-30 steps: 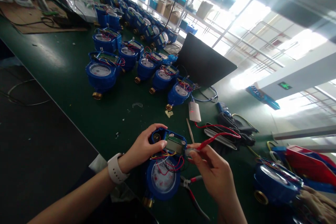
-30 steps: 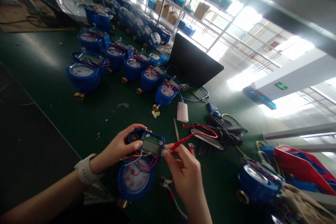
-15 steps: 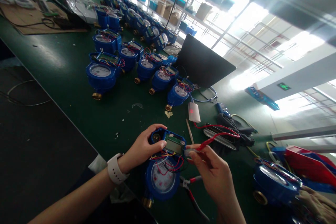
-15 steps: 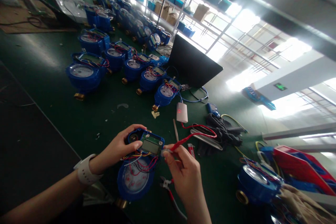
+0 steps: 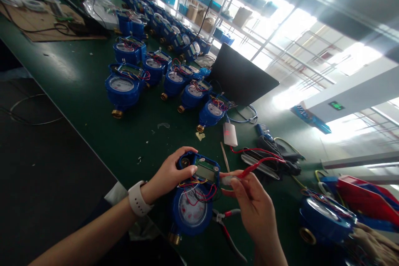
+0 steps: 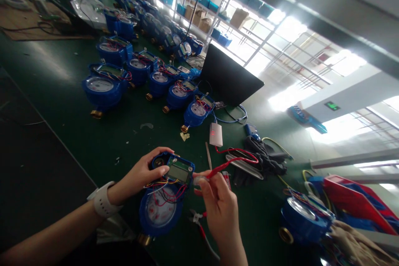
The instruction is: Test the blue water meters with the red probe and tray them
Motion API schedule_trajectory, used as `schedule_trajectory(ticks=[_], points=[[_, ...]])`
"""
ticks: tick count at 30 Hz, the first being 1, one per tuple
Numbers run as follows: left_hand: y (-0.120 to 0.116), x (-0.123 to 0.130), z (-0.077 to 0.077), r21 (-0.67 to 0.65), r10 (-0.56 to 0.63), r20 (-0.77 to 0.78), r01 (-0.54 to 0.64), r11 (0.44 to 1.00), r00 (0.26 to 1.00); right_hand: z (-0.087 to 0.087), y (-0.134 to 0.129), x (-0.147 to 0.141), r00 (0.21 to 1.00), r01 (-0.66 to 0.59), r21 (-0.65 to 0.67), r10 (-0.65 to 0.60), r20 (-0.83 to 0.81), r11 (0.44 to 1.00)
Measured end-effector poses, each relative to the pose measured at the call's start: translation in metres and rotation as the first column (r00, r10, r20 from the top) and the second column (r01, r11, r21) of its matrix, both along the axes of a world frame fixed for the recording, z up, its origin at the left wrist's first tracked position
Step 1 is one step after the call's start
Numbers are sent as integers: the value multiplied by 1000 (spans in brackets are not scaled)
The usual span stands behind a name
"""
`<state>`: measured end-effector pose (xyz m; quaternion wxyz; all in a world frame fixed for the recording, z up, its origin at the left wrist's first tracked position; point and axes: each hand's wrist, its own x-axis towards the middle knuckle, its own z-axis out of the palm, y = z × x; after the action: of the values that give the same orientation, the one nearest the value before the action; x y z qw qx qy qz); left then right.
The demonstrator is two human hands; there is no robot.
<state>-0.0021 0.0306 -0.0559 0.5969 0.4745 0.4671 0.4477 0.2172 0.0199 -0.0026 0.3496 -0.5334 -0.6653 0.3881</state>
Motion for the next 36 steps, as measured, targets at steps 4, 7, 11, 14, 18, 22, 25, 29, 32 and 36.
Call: schedule_trajectory(ticks=[4, 7, 11, 14, 18, 22, 25, 29, 32, 36], points=[[1, 0, 1, 3, 6, -3, -6, 1000, 1000, 1, 0, -1, 1000, 8, 32, -7, -22, 999], [1, 0, 2, -2, 6, -4, -6, 1000, 1000, 1, 1, -3, 1000, -11, 60, 11, 2, 998], [1, 0, 3, -10, 2, -4, -2, 1000, 1000, 0, 1, -2, 1000, -7, 63, 6, 15, 998], [0, 0, 3, -9, -1, 4, 1, 1000, 1000, -1, 1, -1, 1000, -11, 56, 9, 24, 998], [-1, 0, 2, -5, -2, 15, 2, 1000, 1000, -1, 3, -1, 998, -19, 61, 15, 60, 998], [0, 0, 2, -6, -4, 18, 4, 1000, 1000, 2, 5, 0, 995, -39, 57, 33, 99, 998], [0, 0, 2, -8, -6, 16, 6, 1000, 1000, 6, 6, -2, 988, -67, 57, 58, 145, 996], [0, 1, 1, -4, -4, 14, 4, 1000, 1000, 9, 8, -6, 976, -78, 73, 61, 210, 994], [0, 1, 1, -1, -3, 12, 3, 1000, 1000, 10, 7, -8, 972, -81, 79, 62, 228, 994], [0, 0, 2, -2, -5, 7, 5, 1000, 1000, 11, 6, -7, 972, -85, 78, 66, 226, 993]])
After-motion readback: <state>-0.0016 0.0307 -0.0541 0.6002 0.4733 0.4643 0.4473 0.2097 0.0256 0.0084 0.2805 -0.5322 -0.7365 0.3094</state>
